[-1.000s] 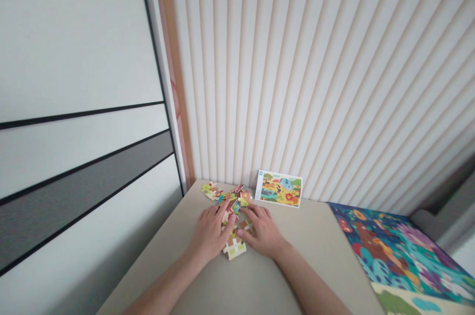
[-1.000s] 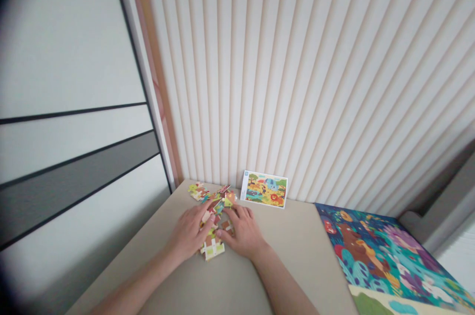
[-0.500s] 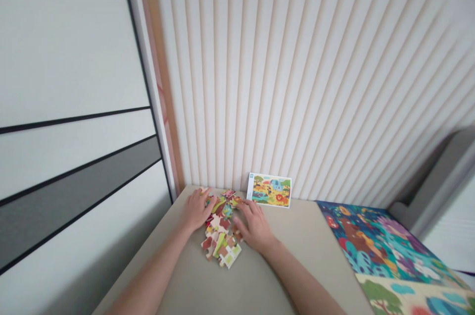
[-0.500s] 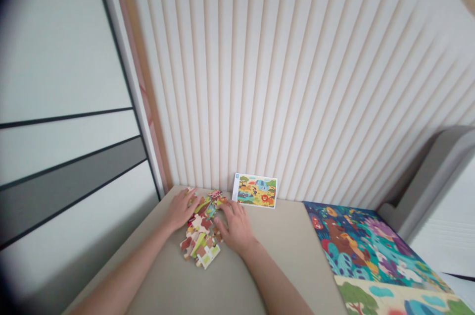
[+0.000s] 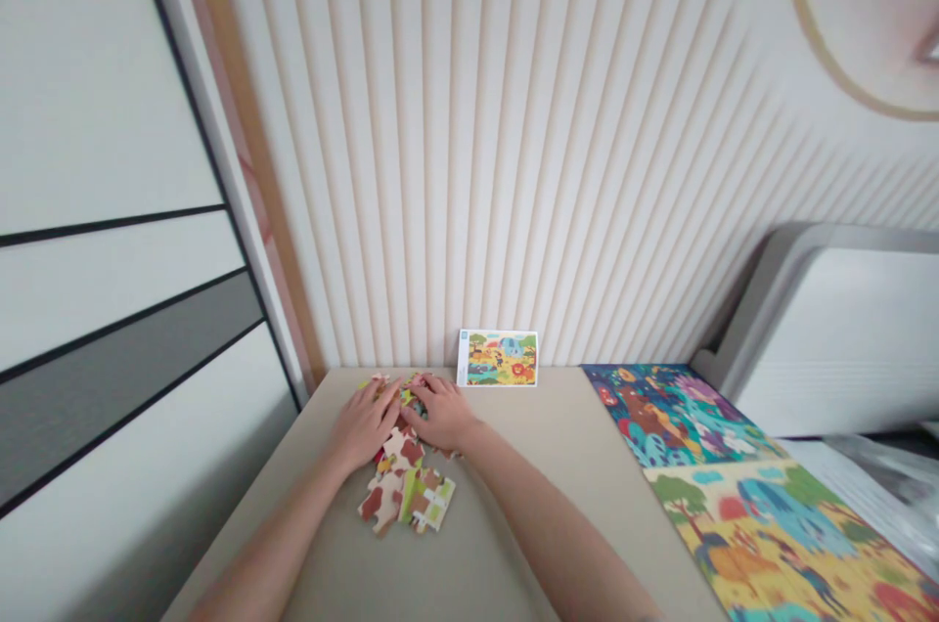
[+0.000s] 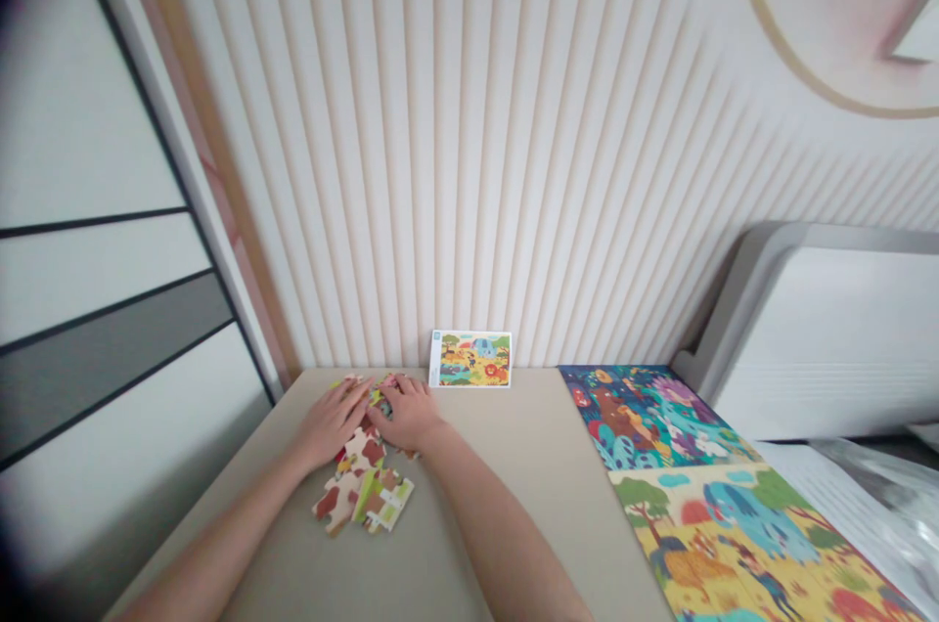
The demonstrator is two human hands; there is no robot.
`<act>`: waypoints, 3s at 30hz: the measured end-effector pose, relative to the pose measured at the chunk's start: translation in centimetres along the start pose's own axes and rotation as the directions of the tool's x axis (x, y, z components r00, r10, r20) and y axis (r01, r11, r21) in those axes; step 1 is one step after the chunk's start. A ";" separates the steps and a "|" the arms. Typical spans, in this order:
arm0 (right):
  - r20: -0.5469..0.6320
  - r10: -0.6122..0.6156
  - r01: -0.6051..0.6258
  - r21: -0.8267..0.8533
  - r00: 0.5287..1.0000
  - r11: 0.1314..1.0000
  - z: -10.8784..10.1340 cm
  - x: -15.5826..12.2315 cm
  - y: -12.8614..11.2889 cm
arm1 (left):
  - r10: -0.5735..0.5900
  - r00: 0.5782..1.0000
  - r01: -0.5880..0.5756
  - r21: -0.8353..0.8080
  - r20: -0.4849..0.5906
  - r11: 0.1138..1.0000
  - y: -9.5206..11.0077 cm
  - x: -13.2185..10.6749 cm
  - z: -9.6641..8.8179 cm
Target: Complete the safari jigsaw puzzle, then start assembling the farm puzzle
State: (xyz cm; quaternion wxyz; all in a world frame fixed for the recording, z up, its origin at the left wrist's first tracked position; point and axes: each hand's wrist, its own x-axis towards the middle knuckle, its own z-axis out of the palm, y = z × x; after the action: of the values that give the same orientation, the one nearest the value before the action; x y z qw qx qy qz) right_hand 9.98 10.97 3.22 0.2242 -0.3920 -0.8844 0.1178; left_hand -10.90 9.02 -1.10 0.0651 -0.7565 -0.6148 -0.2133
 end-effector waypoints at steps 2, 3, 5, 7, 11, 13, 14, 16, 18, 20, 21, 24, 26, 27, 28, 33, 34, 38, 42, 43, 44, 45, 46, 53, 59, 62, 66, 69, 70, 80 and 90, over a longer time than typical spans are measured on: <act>-0.003 -0.009 0.009 0.005 1.000 1.000 -0.4 -0.9 -0.2 | 0.019 1.000 -0.019 -0.013 -0.013 1.000 0.6 -0.8 -0.1; -0.008 -0.015 0.015 0.006 1.000 1.000 -0.7 -1.5 -0.3 | 0.034 0.999 -0.034 -0.020 -0.022 0.999 1.0 -1.2 -0.2; -0.022 -0.035 0.035 0.007 0.999 0.999 -1.3 -2.7 -0.6 | 0.075 0.997 -0.076 -0.026 -0.034 0.997 1.8 -2.2 -0.3; -0.032 -0.051 0.051 0.002 0.998 0.999 -1.9 -4.2 -1.0 | 0.121 0.992 -0.122 -0.025 -0.035 0.992 2.7 -3.1 -0.4; -0.025 -0.047 0.046 -0.032 0.999 0.998 -3.1 -7.5 -1.3 | 0.201 0.979 -0.202 -0.028 -0.032 0.979 4.5 -4.6 0.1; -0.025 -0.054 0.052 -0.053 0.998 0.997 -3.7 -9.1 -1.0 | 0.212 0.977 -0.214 -0.036 -0.034 0.976 5.8 -5.1 0.6; -0.024 -0.061 0.059 -0.064 0.998 0.996 -4.1 -9.8 -0.7 | 0.201 0.979 -0.203 -0.038 -0.038 0.979 6.6 -5.3 0.8; -0.017 -0.076 0.074 -0.087 0.997 0.993 -4.9 -11.3 0.1 | 0.170 0.984 -0.172 -0.042 -0.048 0.984 8.6 -5.6 1.4; 0.014 -0.102 0.103 -0.104 0.995 0.989 -6.1 -12.6 1.3 | 0.144 0.988 -0.146 -0.050 -0.058 0.988 10.8 -5.9 2.1; 0.054 -0.140 0.145 -0.107 0.989 0.984 -7.4 -13.8 2.5 | 0.109 0.992 -0.114 -0.073 -0.063 0.991 13.2 -6.1 2.7; 0.066 -0.156 0.162 -0.103 0.986 0.981 -8.2 -14.4 3.1 | 0.093 0.994 -0.098 -0.090 -0.057 0.991 14.3 -6.2 2.9; 0.100 -0.178 0.188 -0.096 0.979 0.978 -10.4 -16.1 4.8 | 0.102 0.994 -0.108 -0.171 -0.043 0.979 17.1 -6.4 2.9; 0.122 -0.178 0.191 -0.105 0.976 0.976 -11.7 -17.1 5.7 | 0.140 0.989 -0.146 -0.212 -0.043 0.966 18.0 -6.2 2.1; 0.131 -0.183 0.198 -0.109 0.974 0.974 -12.2 -17.5 6.1 | 0.159 0.986 -0.165 -0.217 -0.046 0.962 18.1 -6.0 1.5; 0.130 -0.185 0.200 -0.113 0.974 0.973 -12.6 -17.9 6.4 | 0.175 0.983 -0.181 -0.209 -0.048 0.961 17.8 -5.6 0.7; 0.120 -0.146 0.160 -0.119 0.982 0.980 -12.9 -18.7 7.2 | 0.215 0.973 -0.217 -0.023 -0.081 0.976 12.4 -3.0 -2.0; 0.119 -0.135 0.149 -0.112 0.984 0.983 -12.7 -18.7 7.2 | 0.182 0.980 -0.181 0.019 -0.086 0.983 10.8 -2.5 -1.8; 0.107 -0.107 0.116 -0.080 0.989 0.990 -12.2 -18.6 7.4 | 0.047 0.998 -0.041 0.121 -0.048 0.992 5.7 -2.1 0.6; 0.114 -0.086 0.095 -0.075 0.990 0.993 -12.7 -18.7 6.8 | 0.088 0.996 -0.087 0.117 -0.001 0.989 4.3 -2.6 2.0; 0.122 -0.090 0.099 -0.069 0.988 0.993 -12.9 -18.8 6.5 | 0.103 0.995 -0.103 0.097 0.002 0.990 4.4 -2.7 2.0; 0.132 -0.096 0.105 -0.060 0.987 0.993 -13.1 -18.8 6.1 | 0.117 0.993 -0.117 0.066 0.004 0.991 4.7 -2.8 1.8; 0.146 -0.102 0.110 -0.047 0.984 0.993 -13.2 -18.9 5.7 | 0.130 0.992 -0.130 0.027 0.006 0.991 5.1 -2.9 1.5; 0.164 -0.107 0.114 -0.031 0.981 0.993 -13.3 -19.0 5.3 | 0.144 0.990 -0.143 -0.016 0.010 0.990 5.5 -3.0 1.1; 0.238 -0.114 0.107 0.043 0.965 0.993 -13.0 -19.0 4.1 | 0.224 0.973 -0.216 -0.133 0.054 0.967 8.2 -3.4 -0.9; 0.240 -0.123 0.117 0.037 0.963 0.992 -12.8 -18.7 4.5 | 0.258 0.966 -0.251 -0.140 0.035 0.958 8.5 -3.2 -1.5; 0.270 -0.137 0.131 0.043 0.953 0.990 -12.6 -18.6 4.8 | 0.279 0.959 -0.272 -0.127 0.041 0.954 8.6 -3.1 -1.7; 0.259 -0.141 0.136 0.039 0.955 0.990 -12.4 -18.6 5.0 | 0.294 0.956 -0.290 -0.118 0.012 0.950 8.8 -3.1 -1.8; 0.240 -0.150 0.146 0.033 0.959 0.989 -12.2 -18.6 5.1 | 0.302 0.953 -0.300 -0.119 0.003 0.947 8.7 -3.1 -1.7; 0.235 -0.154 0.152 0.029 0.960 0.988 -12.1 -18.6 5.1 | 0.304 0.953 -0.301 -0.119 0.007 0.946 8.6 -3.0 -1.6; 0.140 -0.077 0.097 -0.143 0.987 0.985 -12.1 -18.9 3.0 | 0.358 0.933 -0.353 -0.101 0.044 0.930 6.7 -2.6 0.5; -0.082 0.192 -0.203 -0.167 0.978 0.965 -8.8 -19.5 -1.9 | 0.404 0.913 -0.398 -0.096 0.058 0.912 5.3 -2.2 1.6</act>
State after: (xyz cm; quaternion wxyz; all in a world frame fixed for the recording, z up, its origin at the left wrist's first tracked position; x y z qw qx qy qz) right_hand 24.59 -4.54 5.65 0.2047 -0.5000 -0.8400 0.0491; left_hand -5.76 6.41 -2.59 0.0527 -0.8762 -0.4391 -0.1916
